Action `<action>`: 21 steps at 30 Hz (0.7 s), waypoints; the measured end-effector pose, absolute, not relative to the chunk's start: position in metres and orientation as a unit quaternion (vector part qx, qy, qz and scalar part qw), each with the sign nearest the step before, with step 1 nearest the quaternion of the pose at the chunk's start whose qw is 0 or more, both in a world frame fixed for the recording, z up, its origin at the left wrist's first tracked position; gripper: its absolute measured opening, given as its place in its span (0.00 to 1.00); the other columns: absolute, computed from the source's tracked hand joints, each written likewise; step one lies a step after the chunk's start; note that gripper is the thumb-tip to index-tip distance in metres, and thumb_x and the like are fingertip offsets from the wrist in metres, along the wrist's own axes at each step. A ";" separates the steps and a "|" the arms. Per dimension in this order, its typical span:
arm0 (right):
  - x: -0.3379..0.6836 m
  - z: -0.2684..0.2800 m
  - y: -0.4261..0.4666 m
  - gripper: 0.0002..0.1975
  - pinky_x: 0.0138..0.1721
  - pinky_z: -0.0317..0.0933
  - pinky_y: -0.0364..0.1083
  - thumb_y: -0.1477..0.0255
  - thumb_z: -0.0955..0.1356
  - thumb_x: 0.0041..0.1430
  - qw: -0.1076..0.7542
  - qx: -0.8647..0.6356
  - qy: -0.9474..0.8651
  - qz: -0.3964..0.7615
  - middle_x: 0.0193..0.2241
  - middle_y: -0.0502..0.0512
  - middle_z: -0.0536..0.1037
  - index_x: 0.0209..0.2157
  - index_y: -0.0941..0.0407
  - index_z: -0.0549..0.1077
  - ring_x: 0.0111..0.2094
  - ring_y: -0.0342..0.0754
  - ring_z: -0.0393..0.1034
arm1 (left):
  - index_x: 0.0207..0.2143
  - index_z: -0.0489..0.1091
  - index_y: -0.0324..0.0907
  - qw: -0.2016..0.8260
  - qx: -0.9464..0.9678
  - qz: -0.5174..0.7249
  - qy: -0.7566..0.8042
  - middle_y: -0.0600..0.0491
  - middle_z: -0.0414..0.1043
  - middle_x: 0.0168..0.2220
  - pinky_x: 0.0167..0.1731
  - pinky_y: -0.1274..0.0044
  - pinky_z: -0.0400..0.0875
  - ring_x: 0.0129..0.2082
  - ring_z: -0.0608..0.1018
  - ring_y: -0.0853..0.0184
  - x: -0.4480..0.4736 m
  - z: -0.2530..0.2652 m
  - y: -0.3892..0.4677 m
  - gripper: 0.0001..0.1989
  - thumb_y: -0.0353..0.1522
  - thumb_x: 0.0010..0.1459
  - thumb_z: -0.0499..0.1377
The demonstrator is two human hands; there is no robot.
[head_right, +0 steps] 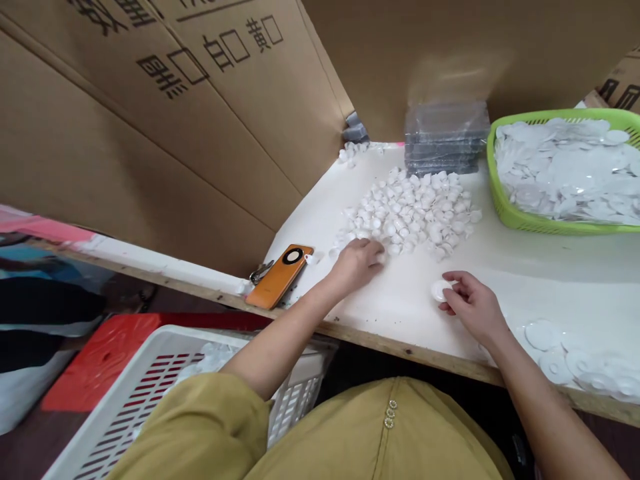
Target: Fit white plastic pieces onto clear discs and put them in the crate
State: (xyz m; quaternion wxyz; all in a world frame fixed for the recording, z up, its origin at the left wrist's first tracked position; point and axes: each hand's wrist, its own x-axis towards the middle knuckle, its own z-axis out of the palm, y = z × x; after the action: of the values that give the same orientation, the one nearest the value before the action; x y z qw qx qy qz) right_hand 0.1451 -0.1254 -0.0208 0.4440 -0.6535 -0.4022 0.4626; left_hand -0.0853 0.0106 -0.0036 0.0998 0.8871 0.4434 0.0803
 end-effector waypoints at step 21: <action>0.099 -0.005 -0.077 0.16 0.17 0.57 0.41 0.60 0.72 0.41 0.285 -0.648 -0.441 0.551 0.15 0.51 0.71 0.26 0.56 0.67 0.17 0.44 0.66 | 0.33 0.72 0.40 0.331 0.867 0.100 0.359 0.53 0.71 0.33 0.33 0.79 0.65 0.34 0.74 0.67 -0.067 -0.030 -0.027 0.13 0.40 0.49 0.66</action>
State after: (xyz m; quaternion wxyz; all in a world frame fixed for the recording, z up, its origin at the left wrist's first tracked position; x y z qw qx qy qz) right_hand 0.0989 -0.0773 -0.0047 0.2849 -0.6484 -0.4415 0.5510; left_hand -0.0672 -0.0270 -0.0297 0.3306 0.8671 0.3589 0.1004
